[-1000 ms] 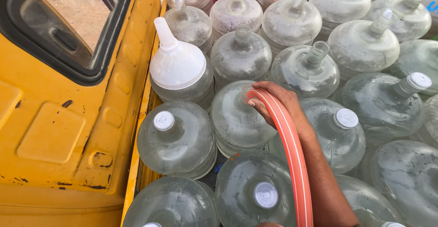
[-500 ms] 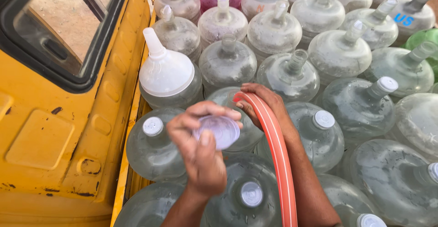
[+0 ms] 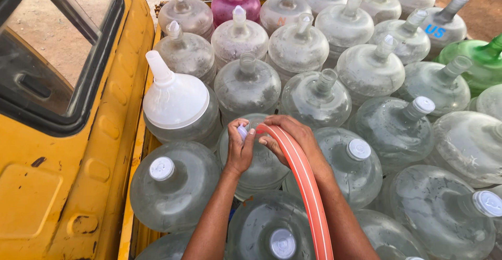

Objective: The person fills large water dispenser jugs with water using an orange hose in the back of an auto rickshaw. They hold the hose in a jug opening, place a white funnel on another jug, cap a filled jug, and continue filling the next jug.

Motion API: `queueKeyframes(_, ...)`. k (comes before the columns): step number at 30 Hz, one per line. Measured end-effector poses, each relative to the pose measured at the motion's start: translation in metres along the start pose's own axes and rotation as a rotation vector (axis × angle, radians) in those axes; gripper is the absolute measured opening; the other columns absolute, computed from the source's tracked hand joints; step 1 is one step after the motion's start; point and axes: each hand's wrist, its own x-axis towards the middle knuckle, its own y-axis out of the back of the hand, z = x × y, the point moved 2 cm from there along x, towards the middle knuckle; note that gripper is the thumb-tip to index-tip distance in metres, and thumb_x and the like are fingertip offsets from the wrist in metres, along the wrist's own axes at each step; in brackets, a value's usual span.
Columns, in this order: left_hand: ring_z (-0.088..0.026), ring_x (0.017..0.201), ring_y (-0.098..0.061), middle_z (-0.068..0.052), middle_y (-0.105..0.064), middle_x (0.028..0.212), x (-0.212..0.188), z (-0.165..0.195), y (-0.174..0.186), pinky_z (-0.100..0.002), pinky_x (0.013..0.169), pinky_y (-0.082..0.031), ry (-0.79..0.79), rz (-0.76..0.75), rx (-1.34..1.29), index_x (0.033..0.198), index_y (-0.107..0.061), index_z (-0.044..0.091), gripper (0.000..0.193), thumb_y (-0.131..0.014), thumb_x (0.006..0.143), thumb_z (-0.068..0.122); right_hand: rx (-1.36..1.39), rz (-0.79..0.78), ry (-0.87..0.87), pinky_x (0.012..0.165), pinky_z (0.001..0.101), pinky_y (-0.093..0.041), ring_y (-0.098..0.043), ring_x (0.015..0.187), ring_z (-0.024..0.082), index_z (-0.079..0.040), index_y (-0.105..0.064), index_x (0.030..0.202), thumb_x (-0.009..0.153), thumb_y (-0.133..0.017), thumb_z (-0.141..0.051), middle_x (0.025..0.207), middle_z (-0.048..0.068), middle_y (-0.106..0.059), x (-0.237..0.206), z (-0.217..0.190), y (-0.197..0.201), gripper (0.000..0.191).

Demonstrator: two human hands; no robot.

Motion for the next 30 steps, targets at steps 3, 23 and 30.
queueKeyframes(3,-0.024,0.117,-0.054,-0.015,-0.055,0.125,0.009,-0.001,0.002,-0.037,0.106,-0.042,0.037,-0.061,0.001,0.126,-0.040,0.001,0.035,-0.060,0.104,0.018,0.025,-0.008,-0.075,0.086,0.0394,-0.060,-0.076,0.104,0.030,-0.006,-0.068,0.117,0.085,-0.082,-0.031,0.117,0.011,-0.074,0.004,-0.004,0.000,0.043)
queueKeyframes(23,-0.013,0.083,-0.050,-0.007,-0.053,0.111,0.005,0.000,0.012,-0.032,0.078,-0.048,0.183,-0.017,-0.200,0.123,-0.039,0.006,0.027,-0.042,0.107,0.027,-0.049,0.025,-0.119,0.090,0.0378,-0.060,-0.075,0.108,0.027,-0.005,-0.070,0.121,0.086,-0.082,-0.031,0.116,0.012,-0.076,0.001,0.002,-0.014,0.045)
queueKeyframes(30,-0.012,0.083,-0.051,-0.007,-0.053,0.105,0.007,0.000,0.011,-0.030,0.076,-0.048,0.156,-0.012,-0.178,0.122,-0.036,0.005,0.029,-0.046,0.108,0.029,-0.035,0.033,-0.090,0.091,0.0379,-0.060,-0.075,0.111,0.027,-0.004,-0.070,0.120,0.087,-0.082,-0.029,0.120,0.012,-0.075,-0.001,0.007,-0.013,0.043)
